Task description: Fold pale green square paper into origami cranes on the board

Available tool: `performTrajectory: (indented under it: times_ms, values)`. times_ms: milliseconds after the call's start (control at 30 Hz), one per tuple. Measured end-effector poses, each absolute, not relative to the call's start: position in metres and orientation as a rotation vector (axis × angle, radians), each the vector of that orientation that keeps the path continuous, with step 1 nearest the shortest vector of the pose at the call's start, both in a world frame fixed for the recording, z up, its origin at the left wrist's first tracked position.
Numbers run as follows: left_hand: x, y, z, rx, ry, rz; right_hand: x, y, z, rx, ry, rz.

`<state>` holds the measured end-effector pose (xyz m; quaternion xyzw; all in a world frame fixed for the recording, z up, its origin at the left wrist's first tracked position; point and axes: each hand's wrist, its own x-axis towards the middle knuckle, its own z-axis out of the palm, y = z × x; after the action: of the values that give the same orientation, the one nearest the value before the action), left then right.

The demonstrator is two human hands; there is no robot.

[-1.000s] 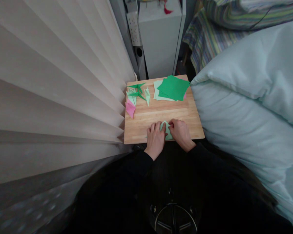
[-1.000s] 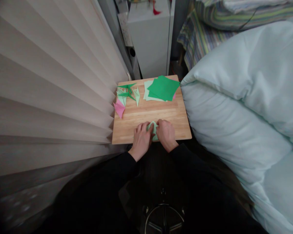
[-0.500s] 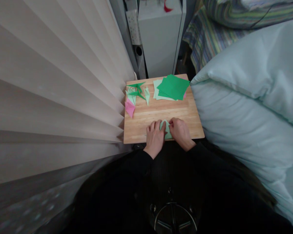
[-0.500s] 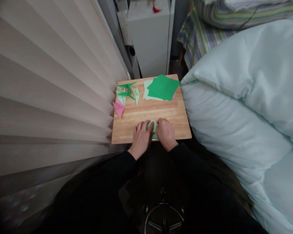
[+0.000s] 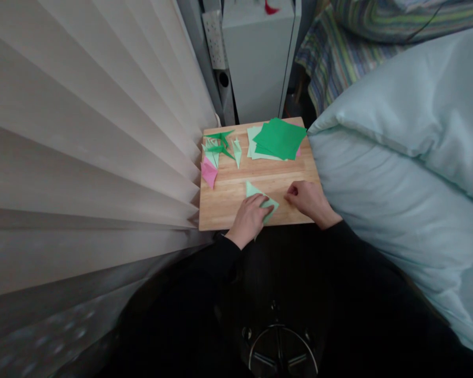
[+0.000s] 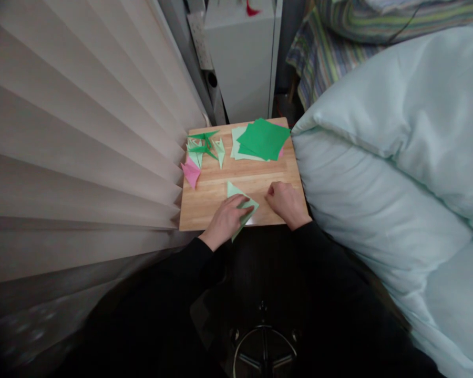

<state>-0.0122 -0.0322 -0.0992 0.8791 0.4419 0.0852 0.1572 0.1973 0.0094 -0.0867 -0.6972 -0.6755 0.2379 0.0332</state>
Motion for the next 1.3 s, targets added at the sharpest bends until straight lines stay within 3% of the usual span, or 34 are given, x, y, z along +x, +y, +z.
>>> performTrajectory:
  times_ms: [300,967,1300]
  values:
    - [-0.015,-0.032,-0.111,2.562,1.063,0.246,0.211,0.022,-0.093,-1.862,-2.334,0.848]
    - [-0.010,-0.033,-0.115,2.634,1.069,0.226,0.204,0.022,-0.094,-1.786,-2.336,0.933]
    - [0.005,-0.046,-0.109,2.431,1.540,0.239,0.195,0.018,-0.093,-2.050,-1.976,0.983]
